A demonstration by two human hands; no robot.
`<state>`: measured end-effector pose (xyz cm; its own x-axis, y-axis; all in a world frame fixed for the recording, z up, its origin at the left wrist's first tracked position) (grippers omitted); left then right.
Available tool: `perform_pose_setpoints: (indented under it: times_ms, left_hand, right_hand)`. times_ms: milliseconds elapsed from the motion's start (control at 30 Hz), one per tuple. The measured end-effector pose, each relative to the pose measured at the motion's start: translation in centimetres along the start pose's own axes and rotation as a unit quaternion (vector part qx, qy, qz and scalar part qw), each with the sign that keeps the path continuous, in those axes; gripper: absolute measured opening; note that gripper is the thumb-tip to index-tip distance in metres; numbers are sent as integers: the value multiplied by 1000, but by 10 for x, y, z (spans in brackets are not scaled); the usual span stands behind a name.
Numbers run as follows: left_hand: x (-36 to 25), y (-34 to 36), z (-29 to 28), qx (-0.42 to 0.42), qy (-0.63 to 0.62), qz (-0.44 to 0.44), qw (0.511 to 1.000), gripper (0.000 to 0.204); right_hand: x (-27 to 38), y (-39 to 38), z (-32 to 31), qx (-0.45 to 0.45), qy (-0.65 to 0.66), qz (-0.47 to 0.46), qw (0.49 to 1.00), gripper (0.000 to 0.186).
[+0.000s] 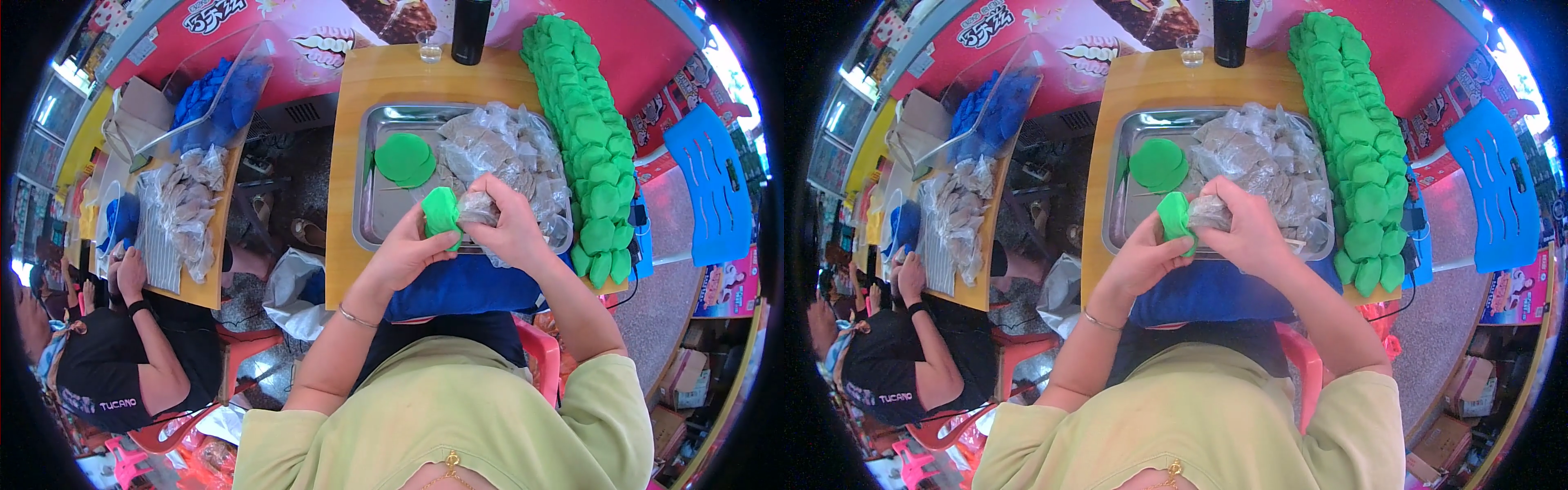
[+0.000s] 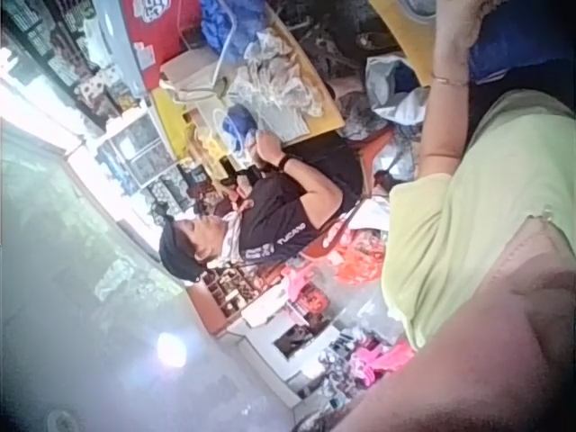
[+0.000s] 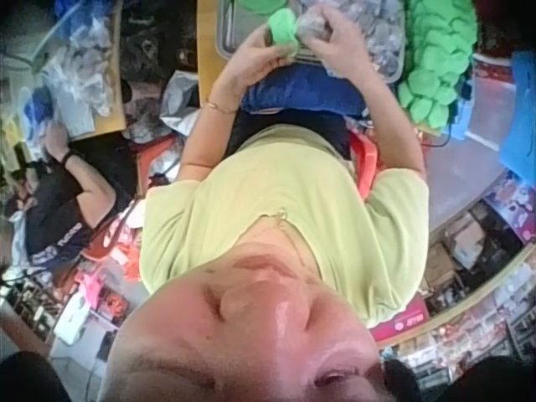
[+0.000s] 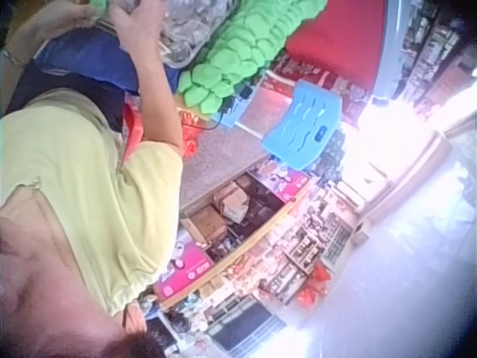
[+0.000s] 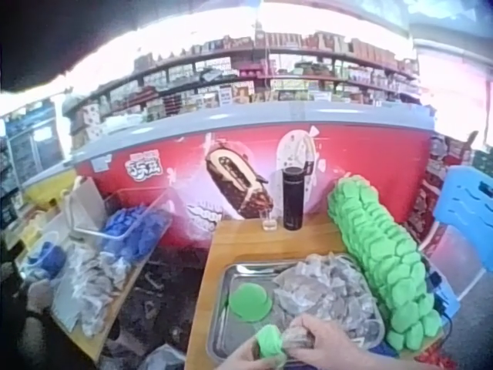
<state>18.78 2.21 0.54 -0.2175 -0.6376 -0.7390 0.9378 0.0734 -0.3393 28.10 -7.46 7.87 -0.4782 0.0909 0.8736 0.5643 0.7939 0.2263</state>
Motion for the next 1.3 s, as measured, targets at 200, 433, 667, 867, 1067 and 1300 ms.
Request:
perform_pose_setpoints:
  times_ms: [200, 433, 667, 867, 1067, 1300]
  left_hand:
    - [-47, -46, 18, -247, 402, 519, 712, 47]
    - [-40, -31, 25, -217, 454, 426, 752, 20]
    - [-43, -41, 42, -188, 533, 554, 611, 22]
    - [-35, -34, 49, -203, 616, 492, 580, 19]
    - [-24, -15, 47, -194, 717, 325, 586, 14]
    - [-24, -25, 54, -181, 678, 397, 592, 15]
  right_hand:
    - [-5, 0, -2, -33, -32, 9, 999, 27]
    - [-9, -1, 2, -31, -7, 33, 999, 28]
    - [-5, -4, -6, -82, -133, -3, 988, 30]
    - [-12, -4, -6, -81, -157, 20, 984, 32]
    - [-12, -8, -4, -82, -217, -4, 973, 33]
    - [-32, -3, -9, 32, -142, 61, 987, 24]
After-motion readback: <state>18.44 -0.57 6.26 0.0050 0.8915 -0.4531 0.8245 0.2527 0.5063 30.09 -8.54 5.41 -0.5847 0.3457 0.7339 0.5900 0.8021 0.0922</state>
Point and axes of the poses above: each hand's wrist, its own y-axis towards the middle knuckle, its own z-axis out of the palm, x = y × z, the point moved 6 cm from there along y, towards the middle knuckle, and after that the axes turned 3 degrees about -z, right-handed, at the moved point
